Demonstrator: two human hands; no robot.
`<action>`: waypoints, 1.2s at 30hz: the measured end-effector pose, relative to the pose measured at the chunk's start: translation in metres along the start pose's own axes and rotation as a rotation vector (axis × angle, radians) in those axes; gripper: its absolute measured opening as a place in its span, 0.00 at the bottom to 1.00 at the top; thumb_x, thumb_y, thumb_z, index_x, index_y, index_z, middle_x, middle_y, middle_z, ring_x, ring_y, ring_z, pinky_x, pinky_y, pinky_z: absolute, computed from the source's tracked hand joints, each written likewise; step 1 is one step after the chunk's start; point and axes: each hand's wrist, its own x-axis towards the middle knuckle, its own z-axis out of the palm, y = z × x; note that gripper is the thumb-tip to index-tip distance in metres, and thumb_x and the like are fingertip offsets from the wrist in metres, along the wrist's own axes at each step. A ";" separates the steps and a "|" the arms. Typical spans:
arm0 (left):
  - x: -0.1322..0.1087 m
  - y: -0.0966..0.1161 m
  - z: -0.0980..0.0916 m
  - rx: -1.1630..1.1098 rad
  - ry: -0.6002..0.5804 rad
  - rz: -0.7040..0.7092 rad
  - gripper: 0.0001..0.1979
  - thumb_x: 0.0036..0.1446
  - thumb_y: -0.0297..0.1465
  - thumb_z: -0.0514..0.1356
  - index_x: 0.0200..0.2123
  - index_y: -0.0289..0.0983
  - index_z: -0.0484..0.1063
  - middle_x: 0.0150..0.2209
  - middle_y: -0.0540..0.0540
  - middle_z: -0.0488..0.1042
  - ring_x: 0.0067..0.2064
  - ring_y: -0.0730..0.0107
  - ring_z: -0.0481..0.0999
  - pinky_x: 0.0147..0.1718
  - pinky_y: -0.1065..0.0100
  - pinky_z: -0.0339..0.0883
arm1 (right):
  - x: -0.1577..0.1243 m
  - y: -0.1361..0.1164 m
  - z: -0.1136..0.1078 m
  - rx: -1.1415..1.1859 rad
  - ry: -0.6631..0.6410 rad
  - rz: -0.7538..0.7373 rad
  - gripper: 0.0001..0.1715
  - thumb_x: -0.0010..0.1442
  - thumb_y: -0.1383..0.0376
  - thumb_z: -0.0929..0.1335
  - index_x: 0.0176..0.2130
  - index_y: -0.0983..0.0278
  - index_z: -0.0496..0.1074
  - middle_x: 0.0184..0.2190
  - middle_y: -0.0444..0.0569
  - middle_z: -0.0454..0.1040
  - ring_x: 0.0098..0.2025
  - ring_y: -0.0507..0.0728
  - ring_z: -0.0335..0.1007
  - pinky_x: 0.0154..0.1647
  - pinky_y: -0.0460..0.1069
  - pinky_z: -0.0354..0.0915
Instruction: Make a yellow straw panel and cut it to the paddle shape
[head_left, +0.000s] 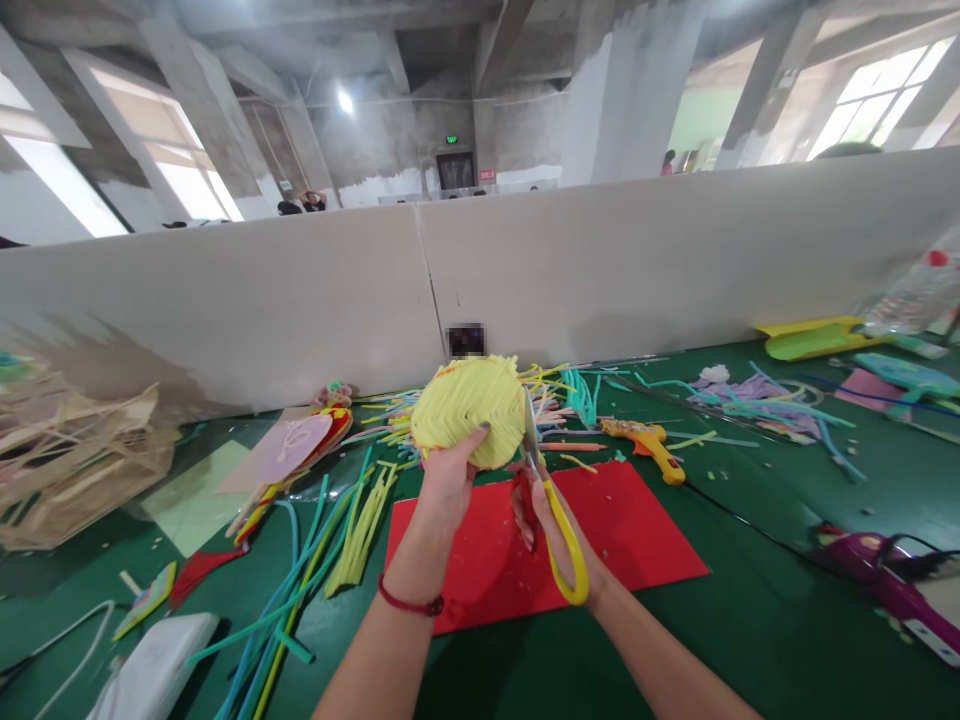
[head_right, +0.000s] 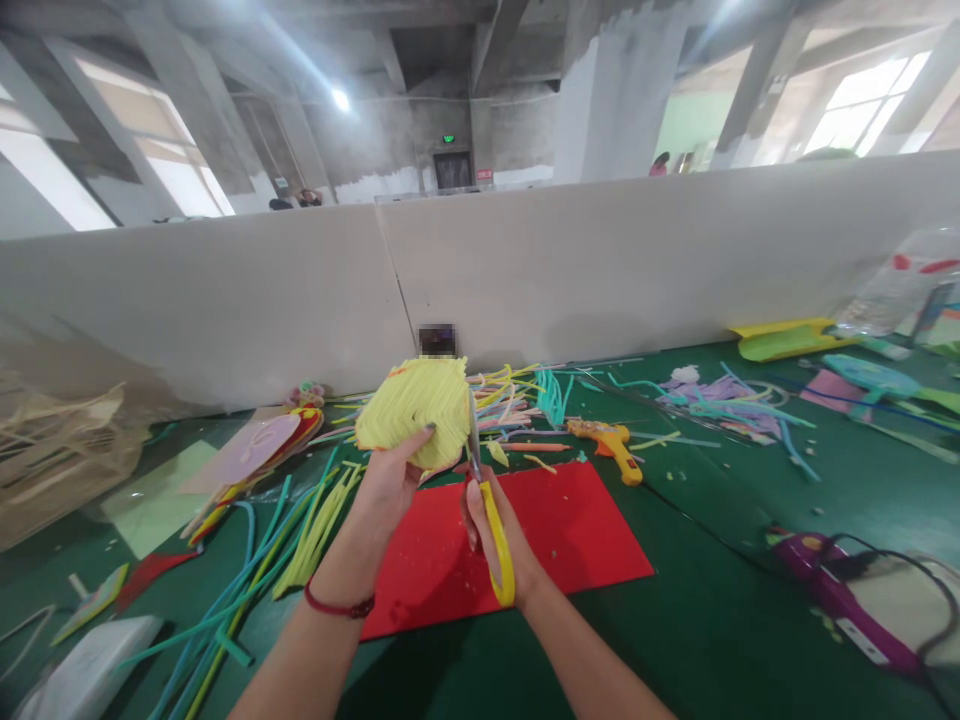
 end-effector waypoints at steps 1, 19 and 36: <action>-0.001 0.000 0.000 0.008 0.000 -0.002 0.22 0.42 0.19 0.65 0.44 0.38 0.73 0.44 0.44 0.79 0.47 0.60 0.77 0.40 0.64 0.75 | 0.000 -0.001 0.000 -0.004 0.006 -0.001 0.30 0.51 0.38 0.63 0.33 0.61 0.61 0.20 0.37 0.57 0.18 0.46 0.49 0.17 0.43 0.51; -0.002 -0.005 0.003 0.035 0.038 -0.031 0.21 0.39 0.19 0.66 0.40 0.36 0.74 0.45 0.43 0.78 0.48 0.58 0.77 0.37 0.66 0.76 | -0.002 -0.003 0.001 0.049 0.098 0.055 0.34 0.47 0.38 0.67 0.38 0.62 0.62 0.17 0.34 0.56 0.15 0.44 0.47 0.12 0.39 0.49; 0.000 -0.003 -0.001 0.028 -0.007 0.006 0.22 0.38 0.21 0.68 0.41 0.37 0.74 0.45 0.44 0.78 0.48 0.58 0.76 0.43 0.62 0.74 | -0.001 0.004 0.001 0.005 0.146 0.056 0.27 0.50 0.42 0.67 0.35 0.60 0.62 0.15 0.32 0.53 0.11 0.43 0.44 0.08 0.39 0.47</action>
